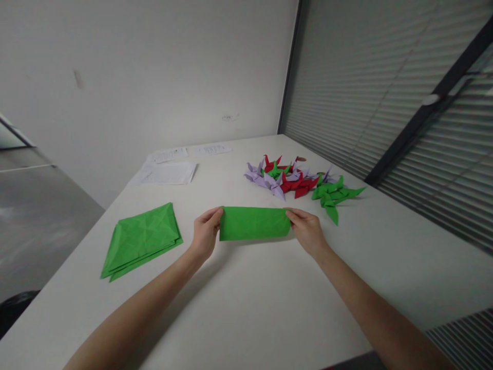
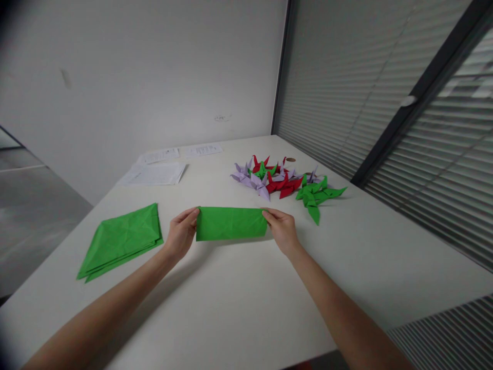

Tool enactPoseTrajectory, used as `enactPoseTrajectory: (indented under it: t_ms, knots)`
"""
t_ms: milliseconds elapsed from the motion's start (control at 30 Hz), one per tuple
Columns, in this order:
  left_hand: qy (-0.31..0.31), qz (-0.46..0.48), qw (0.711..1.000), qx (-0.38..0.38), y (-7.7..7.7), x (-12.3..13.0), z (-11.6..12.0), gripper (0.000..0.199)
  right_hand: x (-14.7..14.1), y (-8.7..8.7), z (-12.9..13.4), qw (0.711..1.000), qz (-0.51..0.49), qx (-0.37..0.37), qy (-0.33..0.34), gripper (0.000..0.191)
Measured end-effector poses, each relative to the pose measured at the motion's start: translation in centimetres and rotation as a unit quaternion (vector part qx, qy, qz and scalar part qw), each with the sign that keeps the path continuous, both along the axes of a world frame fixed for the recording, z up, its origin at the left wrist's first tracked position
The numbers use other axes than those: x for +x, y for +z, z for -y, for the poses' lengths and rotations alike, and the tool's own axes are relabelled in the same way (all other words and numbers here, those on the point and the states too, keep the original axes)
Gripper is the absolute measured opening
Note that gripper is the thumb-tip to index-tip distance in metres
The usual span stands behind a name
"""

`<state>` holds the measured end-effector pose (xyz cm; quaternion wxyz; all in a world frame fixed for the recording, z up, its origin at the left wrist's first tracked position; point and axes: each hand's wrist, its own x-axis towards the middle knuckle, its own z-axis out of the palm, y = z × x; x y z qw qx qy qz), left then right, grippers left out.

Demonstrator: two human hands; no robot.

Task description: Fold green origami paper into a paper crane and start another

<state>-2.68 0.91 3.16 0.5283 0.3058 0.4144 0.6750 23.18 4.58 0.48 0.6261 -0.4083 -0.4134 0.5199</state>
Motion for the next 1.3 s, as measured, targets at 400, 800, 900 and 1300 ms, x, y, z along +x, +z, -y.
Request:
enactPoseTrajectory:
  t_ms: [400, 800, 900, 1300]
  knots:
    - [0.003, 0.014, 1.0, -0.003, -0.24, -0.03, -0.21, 0.032, -0.01, 0.04, -0.23, 0.999, -0.051, -0.012, -0.009, 0.037]
    - [-0.004, -0.003, 1.0, 0.0, -0.34, 0.01, -0.07, 0.032, 0.09, -0.03, -0.32, 0.998, -0.069, 0.003, -0.011, 0.034]
    - [0.005, -0.009, 1.0, -0.002, -0.4, -0.01, -0.08, 0.032, 0.07, 0.05, -0.3, 0.997, -0.074, 0.001, -0.017, 0.034]
    - [0.007, 0.006, 1.0, 0.01, -0.24, 0.33, -0.05, 0.029, 0.02, 0.11, -0.32, 0.996, -0.079, -0.007, -0.035, 0.033]
